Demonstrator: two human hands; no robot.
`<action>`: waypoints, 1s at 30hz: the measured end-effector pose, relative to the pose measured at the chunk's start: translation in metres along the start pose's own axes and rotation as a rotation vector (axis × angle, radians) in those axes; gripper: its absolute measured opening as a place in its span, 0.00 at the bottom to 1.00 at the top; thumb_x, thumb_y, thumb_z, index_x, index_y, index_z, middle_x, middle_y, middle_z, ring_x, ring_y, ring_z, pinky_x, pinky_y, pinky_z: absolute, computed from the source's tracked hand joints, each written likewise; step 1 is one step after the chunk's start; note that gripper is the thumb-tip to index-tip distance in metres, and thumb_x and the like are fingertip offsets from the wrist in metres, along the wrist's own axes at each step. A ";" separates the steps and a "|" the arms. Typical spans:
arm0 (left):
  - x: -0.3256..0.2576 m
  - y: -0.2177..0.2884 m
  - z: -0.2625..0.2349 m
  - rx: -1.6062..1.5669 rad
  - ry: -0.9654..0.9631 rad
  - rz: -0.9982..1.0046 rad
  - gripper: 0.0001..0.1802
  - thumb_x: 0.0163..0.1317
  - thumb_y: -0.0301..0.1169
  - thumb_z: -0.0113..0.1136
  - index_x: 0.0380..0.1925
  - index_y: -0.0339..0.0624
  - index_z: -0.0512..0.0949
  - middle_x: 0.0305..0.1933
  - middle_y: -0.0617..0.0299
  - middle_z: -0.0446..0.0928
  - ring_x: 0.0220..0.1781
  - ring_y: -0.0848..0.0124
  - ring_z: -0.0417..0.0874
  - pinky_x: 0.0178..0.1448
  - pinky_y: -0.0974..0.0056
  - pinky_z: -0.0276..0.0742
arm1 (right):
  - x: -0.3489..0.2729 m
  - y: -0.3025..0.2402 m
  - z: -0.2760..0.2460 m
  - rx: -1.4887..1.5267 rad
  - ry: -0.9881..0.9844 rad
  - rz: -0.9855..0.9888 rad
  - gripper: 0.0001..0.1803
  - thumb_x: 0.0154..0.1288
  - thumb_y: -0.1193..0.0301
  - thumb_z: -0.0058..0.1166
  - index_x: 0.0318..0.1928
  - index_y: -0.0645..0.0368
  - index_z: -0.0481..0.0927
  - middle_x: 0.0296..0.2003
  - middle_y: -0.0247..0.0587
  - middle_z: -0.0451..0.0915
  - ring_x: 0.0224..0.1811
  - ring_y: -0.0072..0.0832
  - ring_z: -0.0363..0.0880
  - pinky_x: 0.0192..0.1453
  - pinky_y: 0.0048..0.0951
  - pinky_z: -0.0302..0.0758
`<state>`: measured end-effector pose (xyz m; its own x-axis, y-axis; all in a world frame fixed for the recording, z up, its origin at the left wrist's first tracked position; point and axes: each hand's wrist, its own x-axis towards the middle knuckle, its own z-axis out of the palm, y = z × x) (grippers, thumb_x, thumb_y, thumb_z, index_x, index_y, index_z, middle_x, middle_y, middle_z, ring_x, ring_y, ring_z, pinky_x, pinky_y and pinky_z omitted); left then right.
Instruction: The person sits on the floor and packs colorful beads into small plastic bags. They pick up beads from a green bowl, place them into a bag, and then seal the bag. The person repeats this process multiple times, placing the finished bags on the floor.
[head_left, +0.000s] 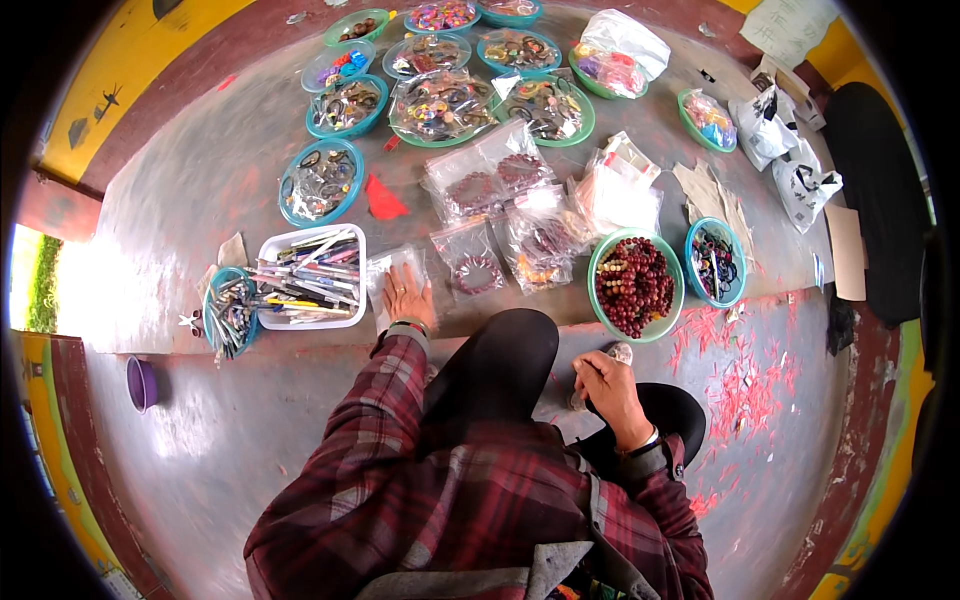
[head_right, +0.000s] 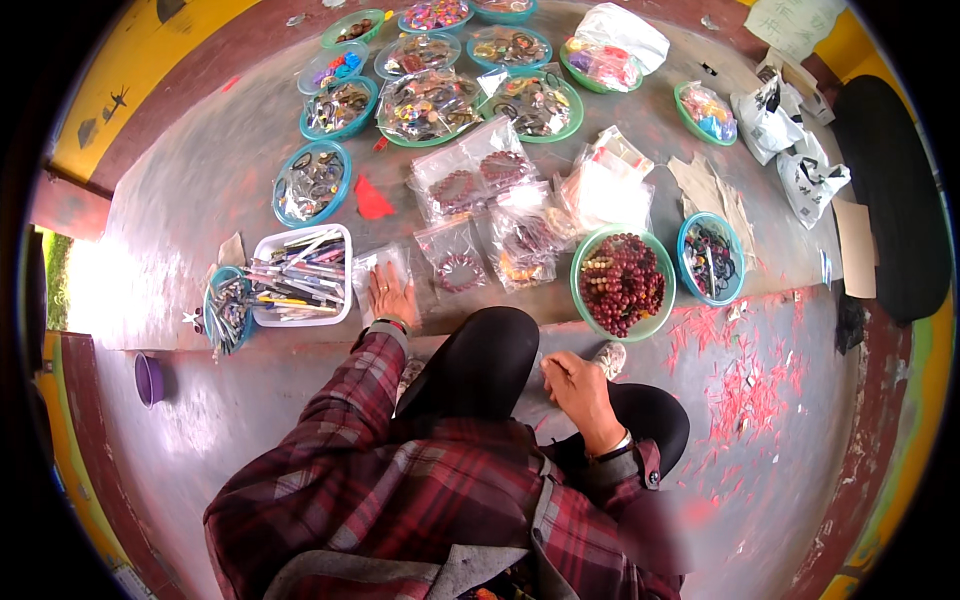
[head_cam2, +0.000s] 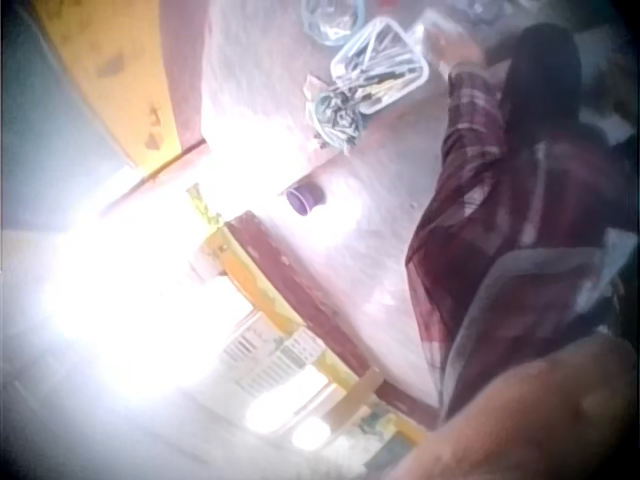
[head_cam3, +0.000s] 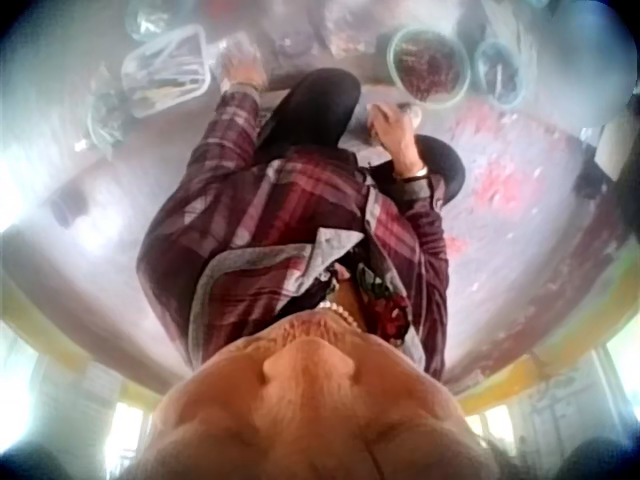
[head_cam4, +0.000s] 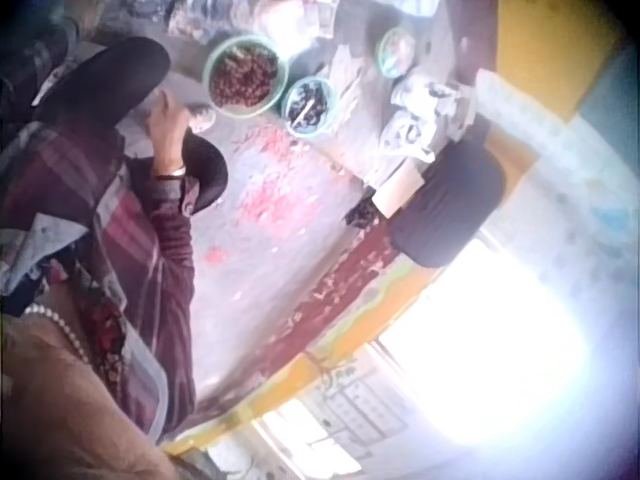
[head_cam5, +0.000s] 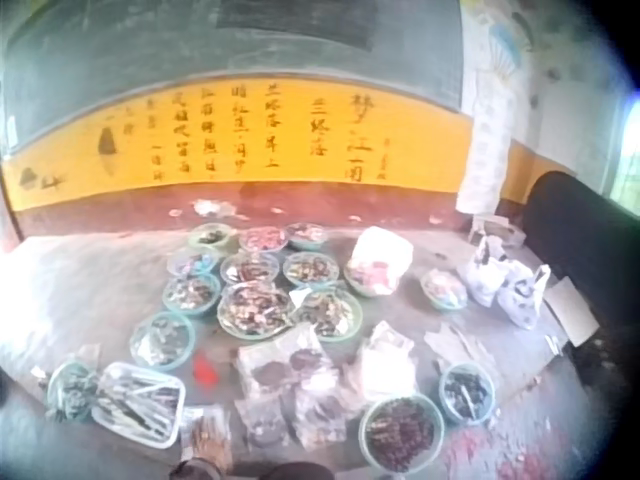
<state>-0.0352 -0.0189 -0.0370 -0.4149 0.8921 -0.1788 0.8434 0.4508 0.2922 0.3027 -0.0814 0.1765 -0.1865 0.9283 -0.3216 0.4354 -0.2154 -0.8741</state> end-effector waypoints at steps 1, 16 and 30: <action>0.004 0.000 0.001 -0.032 -0.085 0.007 0.39 0.60 0.48 0.46 0.67 0.46 0.46 0.71 0.49 0.42 0.73 0.56 0.39 0.72 0.52 0.35 | 0.000 0.000 0.000 -0.008 -0.001 -0.001 0.09 0.62 0.70 0.51 0.35 0.65 0.77 0.17 0.36 0.75 0.16 0.19 0.72 0.21 0.21 0.68; 0.028 0.080 0.027 -0.091 -0.052 -0.219 0.26 0.49 0.46 0.62 0.44 0.39 0.74 0.49 0.50 0.73 0.55 0.53 0.70 0.60 0.56 0.65 | -0.004 0.000 -0.007 -0.105 0.012 -0.090 0.08 0.59 0.68 0.53 0.33 0.61 0.77 0.21 0.49 0.74 0.22 0.42 0.75 0.26 0.34 0.69; -0.017 0.124 -0.012 -1.797 -0.683 -0.505 0.10 0.52 0.23 0.56 0.36 0.35 0.74 0.36 0.56 0.78 0.39 0.64 0.79 0.43 0.62 0.76 | -0.004 0.004 -0.015 0.205 0.017 -0.015 0.12 0.61 0.65 0.52 0.36 0.63 0.78 0.25 0.41 0.78 0.24 0.28 0.78 0.30 0.29 0.73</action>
<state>0.0720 0.0221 0.0131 0.0815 0.7366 -0.6714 -0.7192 0.5098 0.4720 0.3180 -0.0816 0.1795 -0.1764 0.9364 -0.3033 0.2436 -0.2570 -0.9352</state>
